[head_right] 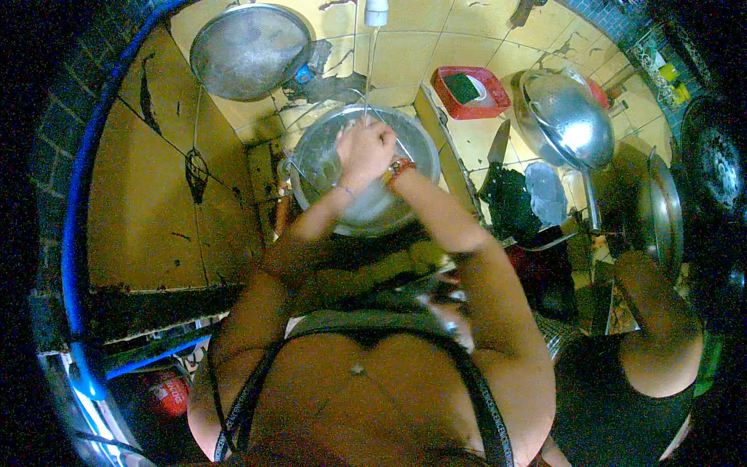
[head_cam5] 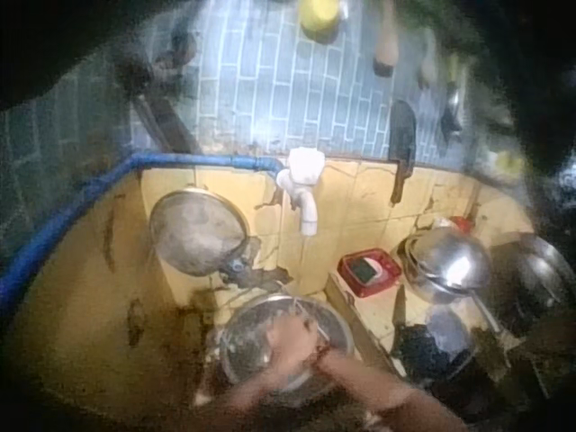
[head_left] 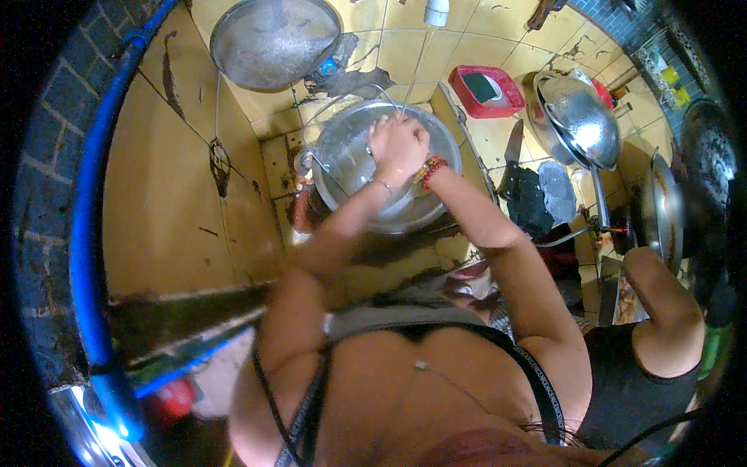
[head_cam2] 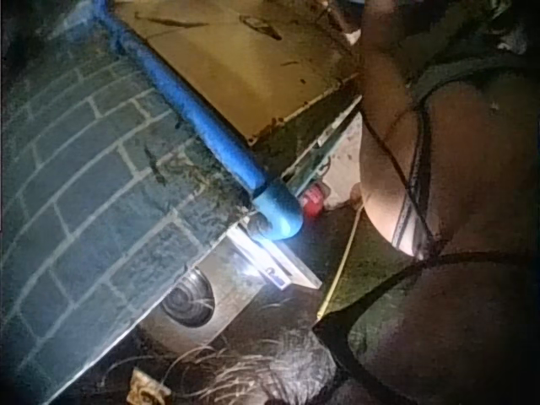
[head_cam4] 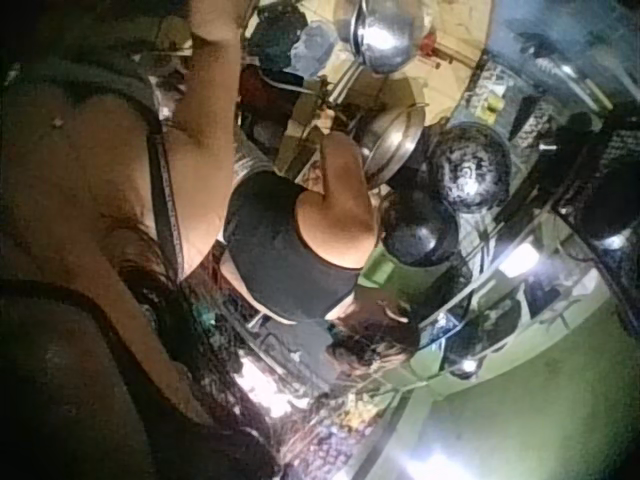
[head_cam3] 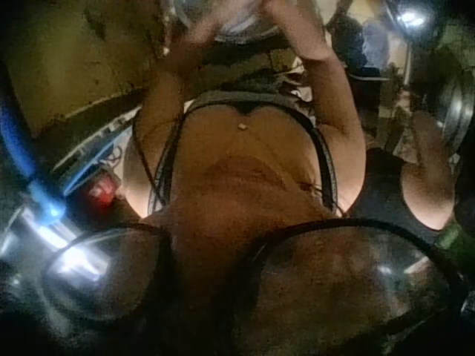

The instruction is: The person chops green vegetables on a yellow cutting board using a knife. They gather the chopped pieces into a plastic bag and then wash their hands in a sink.

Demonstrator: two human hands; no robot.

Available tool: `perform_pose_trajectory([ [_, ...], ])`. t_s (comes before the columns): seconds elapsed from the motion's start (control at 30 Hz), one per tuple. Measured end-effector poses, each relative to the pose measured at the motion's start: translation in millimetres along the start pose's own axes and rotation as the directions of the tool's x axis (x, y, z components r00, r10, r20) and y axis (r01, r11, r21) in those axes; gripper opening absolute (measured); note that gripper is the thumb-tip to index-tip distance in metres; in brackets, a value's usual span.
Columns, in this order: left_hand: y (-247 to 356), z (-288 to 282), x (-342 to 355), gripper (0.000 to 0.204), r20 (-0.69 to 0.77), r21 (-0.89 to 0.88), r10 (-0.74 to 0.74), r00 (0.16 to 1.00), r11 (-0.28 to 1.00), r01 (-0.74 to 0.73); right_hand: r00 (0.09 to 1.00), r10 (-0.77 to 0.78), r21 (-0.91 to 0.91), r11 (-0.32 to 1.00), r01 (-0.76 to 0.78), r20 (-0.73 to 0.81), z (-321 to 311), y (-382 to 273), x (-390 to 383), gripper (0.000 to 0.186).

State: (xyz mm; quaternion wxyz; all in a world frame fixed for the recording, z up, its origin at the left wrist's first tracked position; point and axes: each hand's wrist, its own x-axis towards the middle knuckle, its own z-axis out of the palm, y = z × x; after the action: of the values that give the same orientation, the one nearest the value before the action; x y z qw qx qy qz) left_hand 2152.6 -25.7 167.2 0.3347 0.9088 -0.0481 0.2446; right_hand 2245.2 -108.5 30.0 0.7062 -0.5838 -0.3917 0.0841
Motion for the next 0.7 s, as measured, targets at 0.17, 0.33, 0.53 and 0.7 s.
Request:
perform_pose_trajectory([
  [0.17, 1.7, 14.3, -35.1, 0.014, -0.222, -0.344, 0.111, 0.969, 0.921, -0.184, 0.976, -0.218, 0.857, 0.504, 0.107, 0.006, 7.2, 32.3, -9.2, 0.038],
  [0.33, -11.4, 29.6, -50.6, 0.028, -0.361, -0.273, -0.165, 0.918, 0.96, 0.066, 0.662, 0.702, 0.909, 0.41, -0.074, -0.263, 72.2, -80.4, 22.5, 0.052],
  [0.53, 1.5, 35.9, -9.5, 0.046, 0.162, -0.985, -0.5, 0.851, -0.032, 0.169, 0.8, 0.451, 0.916, 0.123, 0.382, -0.394, 53.4, -106.4, 8.7, 0.056],
  [0.7, -19.3, 58.9, 11.2, 0.038, 0.335, -0.911, -0.324, 0.885, 0.128, 0.391, 0.609, 0.488, 0.747, 0.601, 0.285, -0.625, 48.2, -107.2, 10.7, 0.031],
])
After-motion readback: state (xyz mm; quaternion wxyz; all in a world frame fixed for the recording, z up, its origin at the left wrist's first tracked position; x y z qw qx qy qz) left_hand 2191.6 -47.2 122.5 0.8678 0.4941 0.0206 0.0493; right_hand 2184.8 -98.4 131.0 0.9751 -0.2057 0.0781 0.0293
